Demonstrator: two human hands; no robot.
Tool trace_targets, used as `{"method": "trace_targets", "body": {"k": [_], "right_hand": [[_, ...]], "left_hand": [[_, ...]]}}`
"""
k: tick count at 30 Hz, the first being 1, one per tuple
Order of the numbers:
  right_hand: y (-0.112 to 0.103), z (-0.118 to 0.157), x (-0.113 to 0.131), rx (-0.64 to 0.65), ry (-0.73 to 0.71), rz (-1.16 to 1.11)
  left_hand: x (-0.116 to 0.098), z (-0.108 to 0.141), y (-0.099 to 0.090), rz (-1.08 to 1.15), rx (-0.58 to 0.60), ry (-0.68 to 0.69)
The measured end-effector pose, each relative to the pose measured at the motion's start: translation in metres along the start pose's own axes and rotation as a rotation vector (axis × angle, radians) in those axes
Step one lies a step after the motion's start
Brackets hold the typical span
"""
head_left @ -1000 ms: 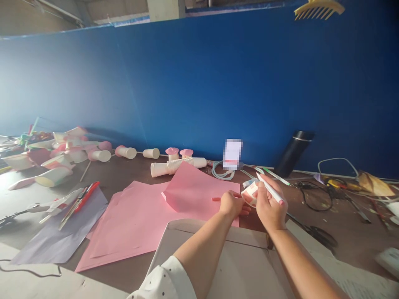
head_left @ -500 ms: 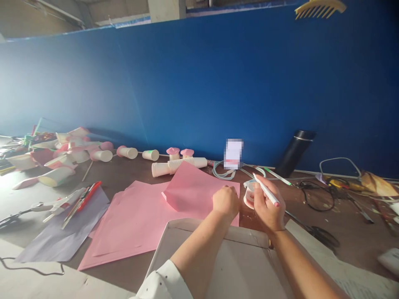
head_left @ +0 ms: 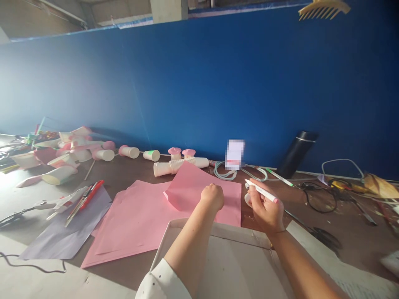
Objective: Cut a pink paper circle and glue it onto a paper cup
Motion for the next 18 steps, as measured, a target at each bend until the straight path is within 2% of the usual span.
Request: {"method": "trace_targets", "body": {"k": [7, 11, 13, 18], "right_hand": [[0.002, 0.000, 0.001, 0.029, 0.024, -0.004], [0.004, 0.000, 0.004, 0.058, -0.004, 0.014], [0.006, 0.000, 0.003, 0.080, -0.004, 0.023], [0.007, 0.000, -0.004, 0.087, 0.049, -0.021]], "left_hand": [[0.001, -0.001, 0.005, -0.032, 0.012, -0.023], [0.000, -0.007, 0.005, 0.001, -0.096, 0.010], [0.002, -0.009, 0.006, 0.103, -0.132, -0.009], [-0.012, -0.010, -0.011, 0.477, -0.295, 0.122]]}}
Point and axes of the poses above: each hand's wrist, its own z-axis away from the middle knuckle, its own y-axis out of the palm, x = y × z, the point moved 10 cm from there along -z, towards the middle knuckle, and after that the axes turned 14 degrees about -x, right-handed, at the moved point
